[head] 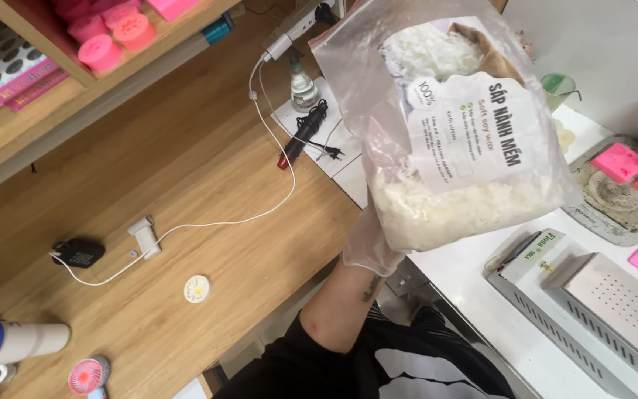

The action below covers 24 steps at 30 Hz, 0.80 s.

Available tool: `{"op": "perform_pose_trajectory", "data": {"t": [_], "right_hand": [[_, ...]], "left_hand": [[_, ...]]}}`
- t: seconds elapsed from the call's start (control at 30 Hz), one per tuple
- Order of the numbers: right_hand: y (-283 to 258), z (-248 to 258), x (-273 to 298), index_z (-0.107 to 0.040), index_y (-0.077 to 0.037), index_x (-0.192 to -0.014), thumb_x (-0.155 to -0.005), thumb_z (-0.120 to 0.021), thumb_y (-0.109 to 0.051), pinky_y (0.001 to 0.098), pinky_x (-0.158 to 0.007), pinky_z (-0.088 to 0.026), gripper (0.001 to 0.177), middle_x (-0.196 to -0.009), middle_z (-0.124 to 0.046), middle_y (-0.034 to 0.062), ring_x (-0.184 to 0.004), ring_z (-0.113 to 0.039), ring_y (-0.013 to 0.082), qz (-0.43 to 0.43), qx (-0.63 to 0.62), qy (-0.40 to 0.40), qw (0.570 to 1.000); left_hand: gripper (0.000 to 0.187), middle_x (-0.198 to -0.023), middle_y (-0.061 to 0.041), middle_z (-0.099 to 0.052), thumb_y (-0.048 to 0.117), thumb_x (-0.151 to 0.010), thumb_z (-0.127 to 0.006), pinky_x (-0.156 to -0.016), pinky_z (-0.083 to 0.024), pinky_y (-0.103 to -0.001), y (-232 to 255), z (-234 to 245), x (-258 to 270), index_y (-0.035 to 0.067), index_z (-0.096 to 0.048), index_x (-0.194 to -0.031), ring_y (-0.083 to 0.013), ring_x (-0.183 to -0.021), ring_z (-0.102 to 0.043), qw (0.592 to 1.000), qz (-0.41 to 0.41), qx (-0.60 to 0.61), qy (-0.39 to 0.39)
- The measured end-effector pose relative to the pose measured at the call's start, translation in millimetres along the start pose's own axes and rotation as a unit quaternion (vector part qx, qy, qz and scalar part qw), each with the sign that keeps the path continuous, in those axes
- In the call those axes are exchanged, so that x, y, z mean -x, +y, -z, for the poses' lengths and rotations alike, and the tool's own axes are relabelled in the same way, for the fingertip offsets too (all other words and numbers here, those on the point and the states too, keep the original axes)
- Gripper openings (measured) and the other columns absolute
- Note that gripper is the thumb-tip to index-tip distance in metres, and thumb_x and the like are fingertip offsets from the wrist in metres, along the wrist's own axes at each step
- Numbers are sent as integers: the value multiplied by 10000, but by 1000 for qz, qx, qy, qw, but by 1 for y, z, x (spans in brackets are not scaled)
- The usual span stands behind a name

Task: Scooping soy wax flakes from a bag into a small metal pot on a hot plate and stirring it as it melts.

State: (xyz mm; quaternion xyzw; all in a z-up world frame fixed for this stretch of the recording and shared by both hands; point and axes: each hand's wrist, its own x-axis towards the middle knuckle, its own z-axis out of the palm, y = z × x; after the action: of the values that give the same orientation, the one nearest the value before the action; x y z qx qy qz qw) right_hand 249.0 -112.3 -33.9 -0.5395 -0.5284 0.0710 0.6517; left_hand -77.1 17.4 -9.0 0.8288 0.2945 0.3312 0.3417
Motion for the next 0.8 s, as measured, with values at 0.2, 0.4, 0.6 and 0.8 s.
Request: {"op": "perform_pose_trajectory", "data": {"t": [0.2,0.4,0.6,0.8], "right_hand": [[-117,11,11,-540,-55,-1422,-873,-862,-217,269,-985,-546,656,-1293,-557,96,-1172,-606,174,30,37,-17,999],[-159,7,19,-576,-70,-1396,-874,-854,-209,262,-963,-542,607,-1299,-551,94,-1163,-601,170,64,92,-34,993],[-200,-21,19,-612,-86,-1370,-875,-846,-201,256,-941,-538,559,-1305,-544,91,-1153,-595,166,103,149,-60,982],[-237,-52,29,-672,-91,-1261,-826,-843,-178,274,-936,-520,475,-1275,-541,82,-1143,-572,169,79,181,-46,979]], "left_hand": [[648,-1528,-118,-518,486,-1081,-362,-1232,-396,-431,-122,-44,11,42,-382,-1552,-236,-1424,-506,999,29,44,2],[642,-1504,-122,-535,467,-1062,-389,-1203,-415,-420,-179,-67,19,32,-398,-1534,-233,-1393,-526,993,49,106,4],[636,-1480,-127,-551,447,-1044,-415,-1174,-434,-409,-179,-77,24,22,-413,-1516,-231,-1362,-545,982,69,174,13],[630,-1456,-132,-567,427,-1025,-442,-1144,-454,-399,-174,-93,33,12,-429,-1498,-228,-1331,-565,967,88,238,-2]]}}
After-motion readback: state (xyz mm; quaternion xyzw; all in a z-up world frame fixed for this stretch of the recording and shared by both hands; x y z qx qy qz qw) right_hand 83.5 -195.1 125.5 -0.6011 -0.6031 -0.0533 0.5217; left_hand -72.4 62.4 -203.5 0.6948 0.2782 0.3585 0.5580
